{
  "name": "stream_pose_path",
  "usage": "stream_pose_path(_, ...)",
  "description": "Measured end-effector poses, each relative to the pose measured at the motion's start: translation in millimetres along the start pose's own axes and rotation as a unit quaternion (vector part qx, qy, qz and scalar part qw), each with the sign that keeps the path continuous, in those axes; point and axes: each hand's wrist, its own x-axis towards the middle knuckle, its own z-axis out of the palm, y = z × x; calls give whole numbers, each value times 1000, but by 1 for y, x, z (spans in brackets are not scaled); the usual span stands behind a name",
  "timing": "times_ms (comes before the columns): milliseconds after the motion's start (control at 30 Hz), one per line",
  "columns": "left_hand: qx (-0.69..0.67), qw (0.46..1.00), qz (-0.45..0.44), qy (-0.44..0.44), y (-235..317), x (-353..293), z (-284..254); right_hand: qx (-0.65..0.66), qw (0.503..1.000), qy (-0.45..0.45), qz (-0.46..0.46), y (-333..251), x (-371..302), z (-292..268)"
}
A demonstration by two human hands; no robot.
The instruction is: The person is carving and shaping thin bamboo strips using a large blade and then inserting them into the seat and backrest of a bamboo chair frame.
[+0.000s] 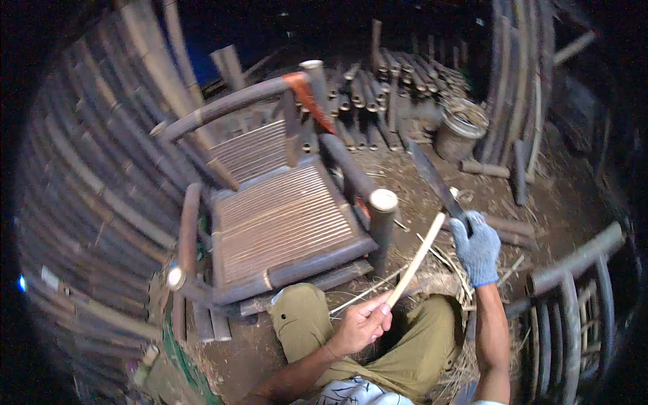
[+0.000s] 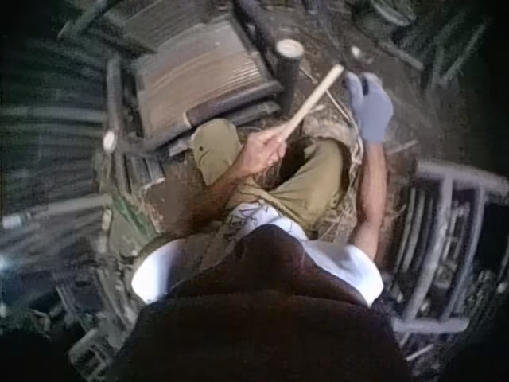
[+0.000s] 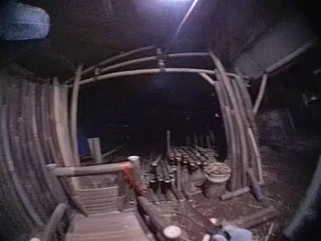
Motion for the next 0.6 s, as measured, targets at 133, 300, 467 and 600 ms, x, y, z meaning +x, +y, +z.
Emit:
stream_pose_path(133, 63, 995, -75, -37, -59, -54, -17, -8, 986, 56, 160, 151, 41, 8)
stream_pose_path(300, -30, 963, 223, 146, -35, 17, -29, 369, 858, -73, 350, 65, 6, 2)
stream_pose_path(467, 4, 899, 372, 230, 6, 93, -19, 519, 715, -260, 389, -105, -40, -5)
stream_pose_path(600, 318, 792, 479, 205, -7, 80, 4, 597, 673, -131, 417, -100, -27, 14)
